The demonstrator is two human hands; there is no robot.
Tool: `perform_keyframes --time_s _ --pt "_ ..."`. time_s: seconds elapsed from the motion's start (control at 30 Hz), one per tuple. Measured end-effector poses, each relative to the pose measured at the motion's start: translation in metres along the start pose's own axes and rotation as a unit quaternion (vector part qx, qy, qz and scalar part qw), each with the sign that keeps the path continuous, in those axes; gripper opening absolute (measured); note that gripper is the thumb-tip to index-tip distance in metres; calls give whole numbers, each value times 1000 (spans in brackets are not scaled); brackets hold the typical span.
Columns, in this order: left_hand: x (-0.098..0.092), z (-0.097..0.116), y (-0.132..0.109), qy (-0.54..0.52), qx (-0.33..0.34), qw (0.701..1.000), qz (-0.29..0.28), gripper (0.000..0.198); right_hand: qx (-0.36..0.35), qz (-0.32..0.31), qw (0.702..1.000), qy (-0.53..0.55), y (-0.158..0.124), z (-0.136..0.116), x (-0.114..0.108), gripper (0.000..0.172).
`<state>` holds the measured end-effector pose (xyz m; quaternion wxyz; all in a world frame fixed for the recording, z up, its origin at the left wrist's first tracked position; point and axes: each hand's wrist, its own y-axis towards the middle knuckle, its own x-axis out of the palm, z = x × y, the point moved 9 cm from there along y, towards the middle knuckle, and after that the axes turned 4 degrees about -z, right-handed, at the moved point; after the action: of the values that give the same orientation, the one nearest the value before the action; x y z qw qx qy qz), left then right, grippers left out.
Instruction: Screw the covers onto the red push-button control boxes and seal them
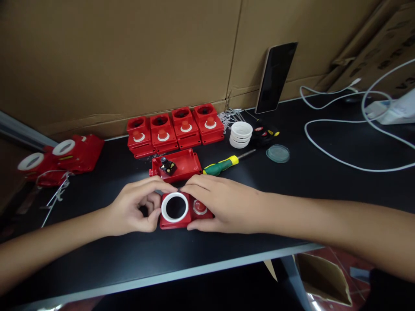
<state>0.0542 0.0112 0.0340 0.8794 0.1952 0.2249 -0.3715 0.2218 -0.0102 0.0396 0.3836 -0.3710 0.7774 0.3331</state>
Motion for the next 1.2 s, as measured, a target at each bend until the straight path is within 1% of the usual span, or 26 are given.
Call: perform_keyframes --time_s 0.07,0.13,0.2,0.33,0.4,0.5,0.6,0.7,0.77,0.83,0.9,0.93,0.97,1.1,1.2 --pt "2 -6 -1 -43 -33 998 -7 40 10 -8 1000 22 0 3 0 55" --pt "5 -14 -2 -100 -76 992 -18 33 36 -18 998 47 1 8 1 58" --pt "5 -16 -2 -126 -91 988 -15 30 67 -20 994 85 1 14 3 57" --pt "1 -6 0 -87 -45 995 2 42 86 20 982 164 2 20 3 55" --pt "1 -5 1 -76 -43 996 3 47 102 34 976 188 2 24 3 54" --pt "2 -6 1 -64 -53 997 -3 51 128 24 969 210 2 28 4 51" --pt "1 -7 2 -50 -58 997 0 49 125 16 965 229 4 27 2 47" --pt "0 -9 2 -62 -68 996 0 35 107 17 960 258 5 25 2 37" --pt "1 -9 3 -74 -73 995 -9 29 99 24 958 267 5 25 2 37" --pt "1 -7 3 -71 -60 996 -13 34 115 27 960 256 4 28 4 43" --pt "0 -4 3 -59 -40 997 -8 41 132 21 961 241 3 31 5 53" --pt "0 -4 3 -55 -33 998 -6 43 135 16 962 238 3 31 5 54" --pt "0 -3 3 -53 -30 998 -4 44 133 11 961 240 4 31 5 52" --pt "1 -4 3 -49 -37 998 -8 41 102 4 955 278 6 26 4 35" --pt "0 -4 3 -48 -36 998 -8 41 102 16 956 275 5 27 4 39"
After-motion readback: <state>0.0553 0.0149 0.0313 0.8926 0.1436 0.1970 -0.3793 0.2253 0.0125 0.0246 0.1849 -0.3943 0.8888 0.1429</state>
